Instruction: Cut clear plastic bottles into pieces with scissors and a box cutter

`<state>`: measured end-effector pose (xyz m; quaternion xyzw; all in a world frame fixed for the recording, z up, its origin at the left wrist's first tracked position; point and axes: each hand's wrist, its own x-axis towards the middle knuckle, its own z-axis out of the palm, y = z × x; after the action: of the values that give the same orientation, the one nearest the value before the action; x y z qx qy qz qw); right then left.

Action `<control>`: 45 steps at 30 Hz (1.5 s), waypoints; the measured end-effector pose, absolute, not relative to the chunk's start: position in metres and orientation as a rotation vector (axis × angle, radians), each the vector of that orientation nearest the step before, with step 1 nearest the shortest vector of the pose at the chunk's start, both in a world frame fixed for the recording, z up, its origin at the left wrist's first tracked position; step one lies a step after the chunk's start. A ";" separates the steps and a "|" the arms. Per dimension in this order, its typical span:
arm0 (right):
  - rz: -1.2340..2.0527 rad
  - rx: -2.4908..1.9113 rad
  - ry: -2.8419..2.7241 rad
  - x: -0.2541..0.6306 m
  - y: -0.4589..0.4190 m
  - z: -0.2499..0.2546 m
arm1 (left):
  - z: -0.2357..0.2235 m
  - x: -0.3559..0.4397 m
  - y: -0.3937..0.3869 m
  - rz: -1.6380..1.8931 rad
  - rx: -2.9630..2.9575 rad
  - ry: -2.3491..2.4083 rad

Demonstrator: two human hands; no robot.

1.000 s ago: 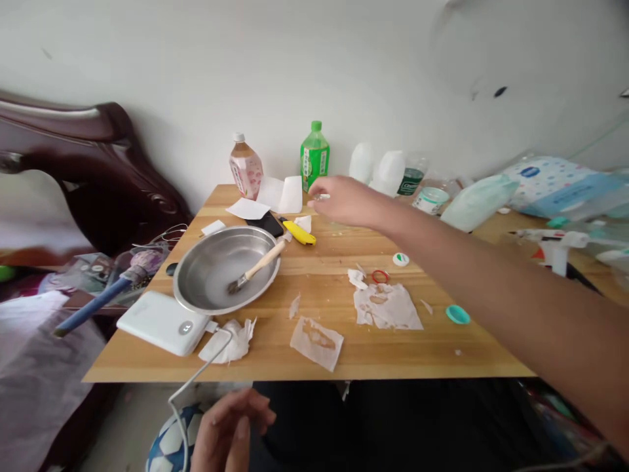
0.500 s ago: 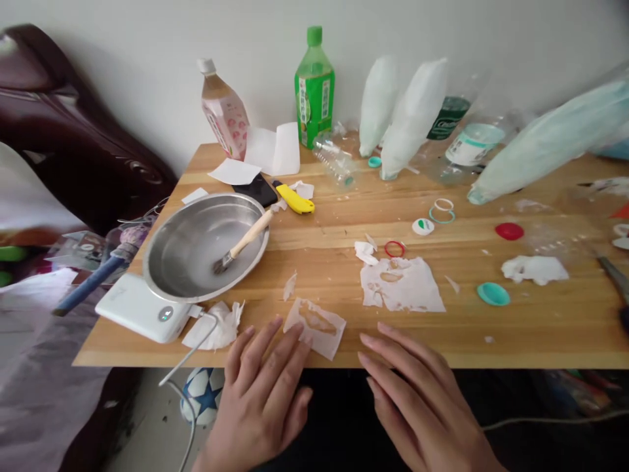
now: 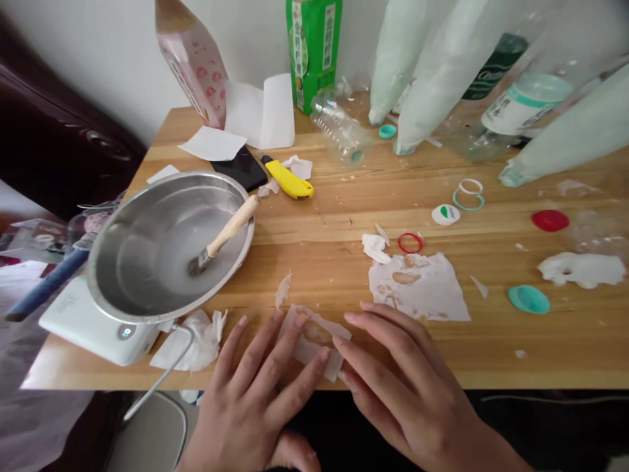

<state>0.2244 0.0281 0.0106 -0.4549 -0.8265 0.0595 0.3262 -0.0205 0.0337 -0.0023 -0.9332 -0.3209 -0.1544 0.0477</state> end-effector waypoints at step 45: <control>0.055 -0.867 -2.402 0.233 0.018 -0.003 | -0.019 -0.033 0.035 -0.741 -2.788 -0.761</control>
<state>0.2329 0.0176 -0.0030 -0.3247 -0.9001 0.0207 0.2896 -0.0330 0.0349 -0.0190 -0.9316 -0.2543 -0.2476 0.0789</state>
